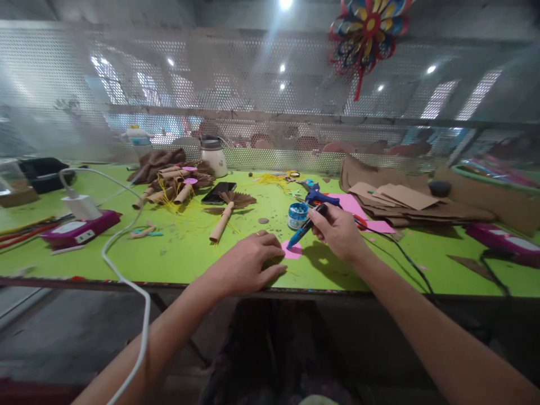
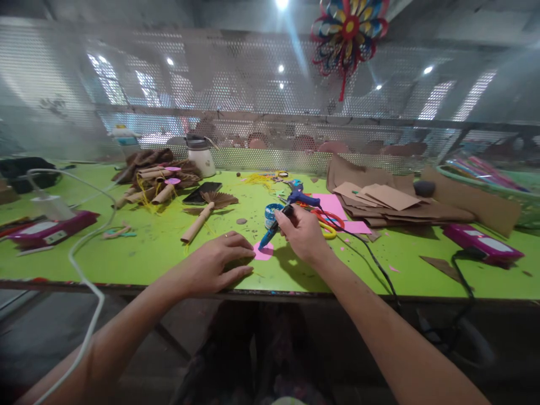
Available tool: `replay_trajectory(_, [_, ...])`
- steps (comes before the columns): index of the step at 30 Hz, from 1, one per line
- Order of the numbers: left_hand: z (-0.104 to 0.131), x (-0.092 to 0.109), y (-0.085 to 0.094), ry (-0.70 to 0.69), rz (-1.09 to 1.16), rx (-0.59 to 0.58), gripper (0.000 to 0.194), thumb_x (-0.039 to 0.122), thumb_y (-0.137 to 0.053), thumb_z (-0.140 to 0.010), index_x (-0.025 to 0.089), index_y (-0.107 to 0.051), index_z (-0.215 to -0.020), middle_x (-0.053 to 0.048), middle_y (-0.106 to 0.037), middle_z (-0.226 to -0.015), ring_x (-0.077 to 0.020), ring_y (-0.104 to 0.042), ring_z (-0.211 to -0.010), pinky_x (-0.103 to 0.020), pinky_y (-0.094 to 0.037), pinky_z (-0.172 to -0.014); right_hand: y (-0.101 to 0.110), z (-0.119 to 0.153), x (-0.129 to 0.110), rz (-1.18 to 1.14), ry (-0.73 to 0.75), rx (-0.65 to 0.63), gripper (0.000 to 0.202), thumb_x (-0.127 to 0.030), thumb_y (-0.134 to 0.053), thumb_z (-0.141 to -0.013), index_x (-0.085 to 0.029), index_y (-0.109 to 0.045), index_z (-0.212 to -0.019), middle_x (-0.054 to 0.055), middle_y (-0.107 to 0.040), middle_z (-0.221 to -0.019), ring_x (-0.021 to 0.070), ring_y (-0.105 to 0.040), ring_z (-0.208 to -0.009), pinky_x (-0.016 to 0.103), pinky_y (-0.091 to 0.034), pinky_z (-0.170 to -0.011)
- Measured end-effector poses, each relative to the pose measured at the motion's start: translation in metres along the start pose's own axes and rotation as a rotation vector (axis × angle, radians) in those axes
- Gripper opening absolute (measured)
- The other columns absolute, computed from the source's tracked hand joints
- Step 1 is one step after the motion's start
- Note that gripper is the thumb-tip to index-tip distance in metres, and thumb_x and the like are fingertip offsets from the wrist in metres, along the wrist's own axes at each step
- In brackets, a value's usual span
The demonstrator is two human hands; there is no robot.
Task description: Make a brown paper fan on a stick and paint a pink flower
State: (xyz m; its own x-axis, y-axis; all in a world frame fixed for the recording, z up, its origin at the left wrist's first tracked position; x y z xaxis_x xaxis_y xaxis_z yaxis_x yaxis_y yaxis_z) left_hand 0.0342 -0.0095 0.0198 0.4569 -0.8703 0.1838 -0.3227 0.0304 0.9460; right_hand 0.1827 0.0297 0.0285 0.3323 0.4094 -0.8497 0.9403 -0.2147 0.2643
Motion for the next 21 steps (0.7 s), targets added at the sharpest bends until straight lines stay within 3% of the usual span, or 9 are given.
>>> replay_trajectory(6, [0.000,-0.001,0.000,0.013,-0.002,-0.005,0.032,0.037,-0.048,-0.092,0.016,-0.068,-0.106,-0.009,-0.063,-0.105,-0.0219,-0.057,-0.099,-0.034,-0.043,-0.090,0.002,-0.004,0.002,0.027,-0.007,0.029,0.036,-0.053,-0.056,-0.084,-0.020,-0.048,-0.070,-0.003,-0.052,-0.053,0.0096,-0.046,-0.045,0.023,-0.038,-0.046])
replay_trajectory(14, [0.001,-0.001,0.000,0.010,0.001,-0.004,0.033,0.037,-0.046,-0.093,0.017,-0.068,-0.107,-0.010,-0.063,-0.106,-0.0221,-0.056,-0.100,-0.035,-0.043,-0.090,0.025,0.000,-0.004,0.110,0.043,0.173,0.034,-0.049,-0.056,-0.083,-0.019,-0.050,-0.067,-0.004,-0.048,-0.050,0.0090,-0.041,-0.044,0.023,-0.033,-0.043])
replay_trajectory(17, [0.001,0.000,0.000,-0.001,0.006,-0.008,0.032,0.037,-0.047,-0.093,0.017,-0.068,-0.106,-0.010,-0.063,-0.106,-0.0223,-0.057,-0.099,-0.035,-0.043,-0.090,0.032,0.003,-0.006,0.059,0.047,0.242,0.031,-0.046,-0.058,-0.082,-0.018,-0.052,-0.068,-0.006,-0.043,-0.049,0.0084,-0.037,-0.043,0.023,-0.030,-0.042])
replay_trajectory(21, [0.001,0.000,0.001,-0.002,0.010,0.002,0.031,0.037,-0.048,-0.093,0.017,-0.068,-0.105,-0.010,-0.063,-0.105,-0.0221,-0.057,-0.099,-0.035,-0.044,-0.090,0.029,0.003,-0.005,-0.005,0.045,0.228,0.030,-0.045,-0.059,-0.082,-0.018,-0.053,-0.070,-0.006,-0.044,-0.048,0.0080,-0.037,-0.042,0.022,-0.030,-0.041])
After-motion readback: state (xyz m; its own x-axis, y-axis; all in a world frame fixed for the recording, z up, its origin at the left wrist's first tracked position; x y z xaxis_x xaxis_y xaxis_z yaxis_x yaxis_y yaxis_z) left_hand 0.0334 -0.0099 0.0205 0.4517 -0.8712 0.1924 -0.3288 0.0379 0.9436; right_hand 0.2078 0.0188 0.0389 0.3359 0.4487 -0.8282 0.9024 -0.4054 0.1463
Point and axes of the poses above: each hand's wrist, its own z-axis away from the middle knuckle, its own y-axis out of the back of the hand, x = y × z, the point moved 10 cm from there along -z, towards the middle knuckle
